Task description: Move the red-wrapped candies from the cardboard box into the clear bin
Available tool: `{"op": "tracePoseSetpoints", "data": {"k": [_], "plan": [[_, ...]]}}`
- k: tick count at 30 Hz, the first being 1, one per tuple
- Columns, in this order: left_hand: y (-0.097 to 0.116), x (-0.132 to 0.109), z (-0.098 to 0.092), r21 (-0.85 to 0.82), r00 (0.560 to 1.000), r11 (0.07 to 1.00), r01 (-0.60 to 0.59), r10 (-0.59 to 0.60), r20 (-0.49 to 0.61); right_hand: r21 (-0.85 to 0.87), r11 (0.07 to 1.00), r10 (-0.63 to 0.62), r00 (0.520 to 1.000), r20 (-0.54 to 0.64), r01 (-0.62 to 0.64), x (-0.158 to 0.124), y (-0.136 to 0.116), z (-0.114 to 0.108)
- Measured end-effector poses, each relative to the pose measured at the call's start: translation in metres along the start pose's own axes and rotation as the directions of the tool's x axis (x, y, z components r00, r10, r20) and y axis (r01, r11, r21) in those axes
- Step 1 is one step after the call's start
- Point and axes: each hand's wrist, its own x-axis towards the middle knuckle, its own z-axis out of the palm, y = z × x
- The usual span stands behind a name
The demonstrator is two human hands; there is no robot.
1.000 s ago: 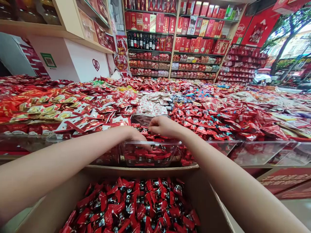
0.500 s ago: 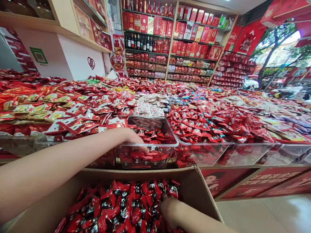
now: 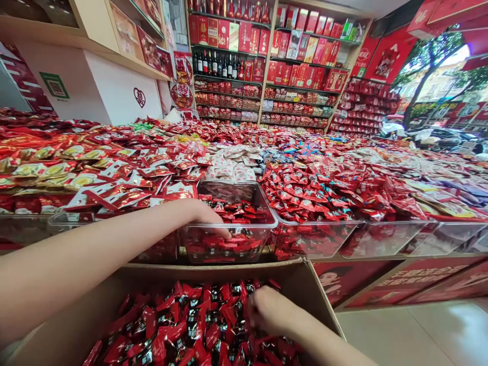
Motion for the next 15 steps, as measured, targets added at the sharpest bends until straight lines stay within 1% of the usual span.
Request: {"op": "tracePoseSetpoints", "data": {"k": [2,4,6,8,11,13,14,15], "plan": [[0.002,-0.001,0.001,-0.008,1.0,1.0,0.005,-0.005,0.018,0.051,0.999,0.002,0.997,-0.075,0.001,-0.005,-0.009,-0.018],[0.003,-0.002,0.002,-0.012,1.0,1.0,0.007,-0.007,0.026,0.161,0.987,0.038,0.993,-0.114,-0.02,-0.009,-0.018,-0.032],[0.004,-0.003,0.002,-0.009,1.0,1.0,0.007,-0.007,0.016,0.266,0.964,0.052,0.988,-0.142,-0.012,-0.012,-0.026,-0.042],[0.004,-0.003,0.001,-0.001,1.0,1.0,0.008,-0.008,0.0,0.314,0.949,0.031,0.983,-0.181,0.028,-0.014,-0.032,-0.048],[0.003,-0.003,0.001,0.002,1.0,1.0,0.011,-0.011,-0.004,0.31,0.947,-0.006,0.967,-0.255,0.087,-0.017,-0.04,-0.054],[0.002,-0.002,0.0,-0.002,1.0,1.0,0.012,-0.012,0.0,0.307,0.947,-0.001,0.955,-0.298,0.097,-0.019,-0.045,-0.052],[0.002,-0.002,0.0,-0.003,1.0,1.0,0.012,-0.012,0.001,0.324,0.942,0.009,0.954,-0.3,0.093,-0.02,-0.047,-0.048],[0.002,-0.002,0.0,-0.003,1.0,1.0,0.013,-0.013,0.001,0.361,0.929,0.021,0.961,-0.276,0.084,-0.021,-0.049,-0.042]]}}
